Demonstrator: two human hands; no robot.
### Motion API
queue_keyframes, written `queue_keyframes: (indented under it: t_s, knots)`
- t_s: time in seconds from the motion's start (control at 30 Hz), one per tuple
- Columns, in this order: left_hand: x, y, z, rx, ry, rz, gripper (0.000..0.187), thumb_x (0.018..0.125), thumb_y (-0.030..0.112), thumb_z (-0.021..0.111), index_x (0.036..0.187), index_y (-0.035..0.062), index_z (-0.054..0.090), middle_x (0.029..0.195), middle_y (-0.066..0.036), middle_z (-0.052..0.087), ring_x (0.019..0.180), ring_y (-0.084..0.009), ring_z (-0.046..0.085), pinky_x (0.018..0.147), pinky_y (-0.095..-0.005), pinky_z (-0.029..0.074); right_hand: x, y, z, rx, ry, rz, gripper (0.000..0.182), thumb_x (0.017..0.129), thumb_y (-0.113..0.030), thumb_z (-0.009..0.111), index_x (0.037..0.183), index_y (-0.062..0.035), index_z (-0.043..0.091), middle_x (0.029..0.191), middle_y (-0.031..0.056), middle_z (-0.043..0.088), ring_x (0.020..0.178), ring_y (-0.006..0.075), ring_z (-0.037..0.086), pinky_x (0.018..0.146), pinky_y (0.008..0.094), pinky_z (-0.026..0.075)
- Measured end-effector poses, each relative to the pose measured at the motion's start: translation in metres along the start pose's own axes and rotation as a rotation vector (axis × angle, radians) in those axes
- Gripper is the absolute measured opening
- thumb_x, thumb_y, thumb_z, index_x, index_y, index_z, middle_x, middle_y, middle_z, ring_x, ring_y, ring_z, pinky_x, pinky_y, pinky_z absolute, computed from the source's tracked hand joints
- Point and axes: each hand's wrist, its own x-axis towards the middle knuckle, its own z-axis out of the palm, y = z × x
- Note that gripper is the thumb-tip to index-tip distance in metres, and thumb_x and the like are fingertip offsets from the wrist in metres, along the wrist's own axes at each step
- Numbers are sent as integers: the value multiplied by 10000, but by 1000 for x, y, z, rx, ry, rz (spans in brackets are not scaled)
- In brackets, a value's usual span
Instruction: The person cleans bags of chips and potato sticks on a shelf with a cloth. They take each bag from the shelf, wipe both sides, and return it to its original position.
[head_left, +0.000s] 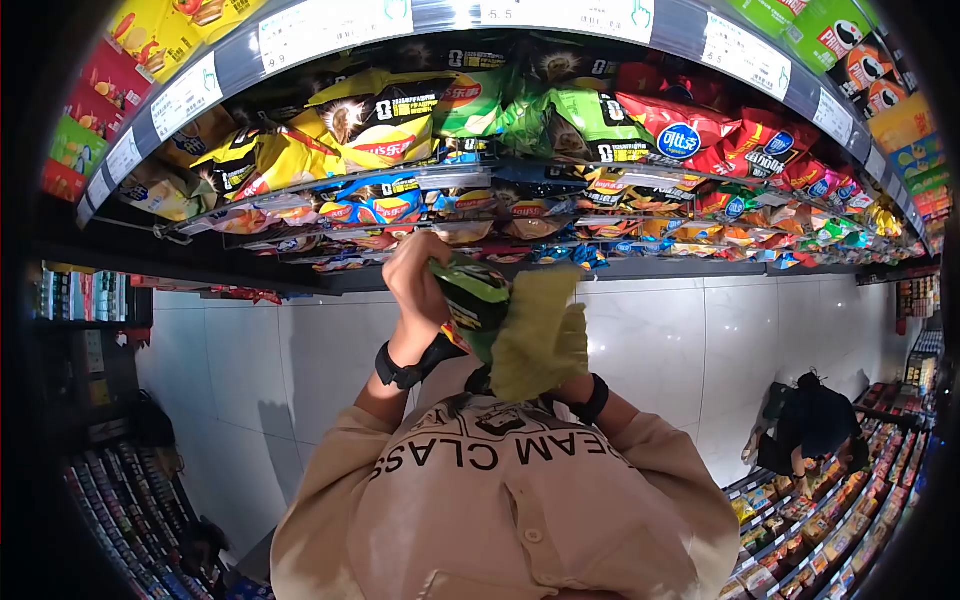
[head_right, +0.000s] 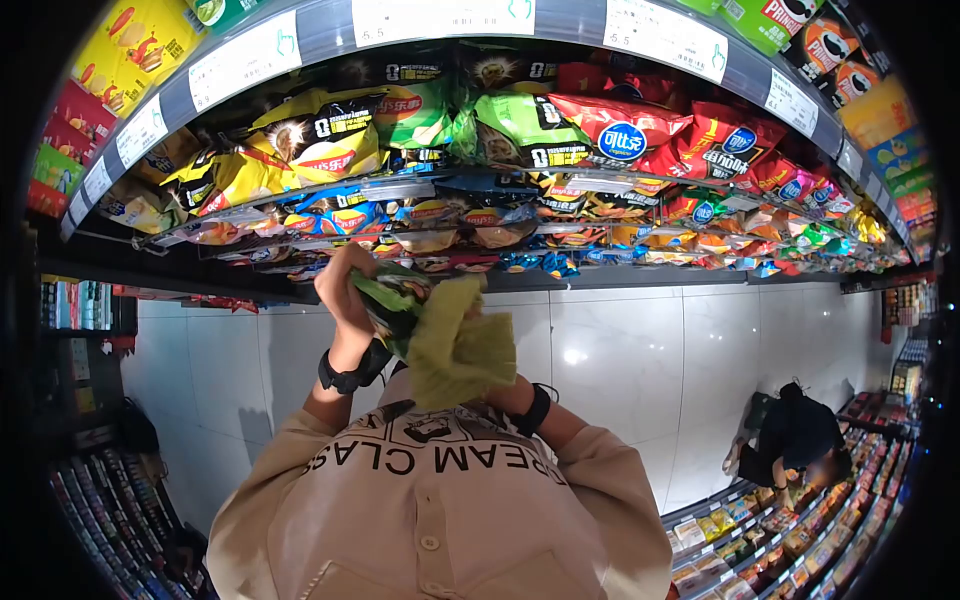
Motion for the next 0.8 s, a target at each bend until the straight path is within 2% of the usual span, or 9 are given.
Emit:
queue_keyframes:
  t_s: [0.07,0.17,0.2,0.3,0.4,0.43,0.53,0.67,0.8]
  knots:
    - [5,-8,-8,-25,47,-65,69,684,-52,403,664,-5,450,598,-102,462,519,-211,452,529,-273,357,2,14,-3,-653,-123,-94,503,911,-148,500,1364,-67,296,1296,79,453,1110,191,509,977,342,398]
    - [20,-23,-18,-13,170,-115,121,763,-55,371,693,-8,458,587,-63,444,528,-122,412,515,-253,338,10,-14,18,-67,-44,143,579,870,-161,573,1370,-82,292,1276,84,477,1109,176,510,976,333,392]
    - [24,-27,-22,21,243,-95,148,798,-54,356,711,-8,465,573,-34,427,533,-77,377,499,-245,317,13,-37,23,-900,-115,-146,645,800,-177,661,1352,-84,340,1247,92,506,1111,204,517,957,362,401]
    - [29,-23,-24,43,199,-190,159,793,-60,352,709,-10,477,549,-1,320,497,-47,272,456,-234,211,14,-38,17,-1000,-95,-171,597,744,-157,695,1278,-65,444,1214,116,529,1104,265,524,942,392,401]
    - [22,-19,-8,208,-36,99,131,726,-112,380,704,-27,477,562,-109,443,486,-190,451,482,-274,337,20,-33,12,-1338,6,-487,449,743,-108,646,1177,-66,539,1187,137,540,1080,321,525,939,416,392]
    - [19,-8,-2,126,-67,-22,126,697,-134,390,709,-40,473,612,-168,493,549,-281,521,513,-292,383,23,-33,10,-1341,4,-486,449,743,-108,646,1177,-66,539,1187,137,540,1080,321,525,939,416,392]
    - [18,-8,-2,86,-34,-108,127,697,-139,382,712,-49,470,614,-167,494,543,-269,521,508,-289,378,29,-36,8,-1221,173,-410,204,753,-59,617,955,-80,642,1038,115,604,982,312,546,849,386,428]
    - [20,-7,-11,113,9,-72,123,780,-85,365,712,-21,445,590,-94,417,528,-125,398,520,-239,344,33,-37,1,-1537,128,-547,178,789,-61,589,963,-40,621,988,129,607,902,307,563,784,378,444]
    - [14,-33,-18,-15,9,-307,167,822,-26,356,676,11,429,595,-22,428,565,-73,365,514,-226,325,28,-5,-25,-1068,284,-86,171,865,-55,499,1002,26,564,957,154,587,850,307,559,748,371,435]
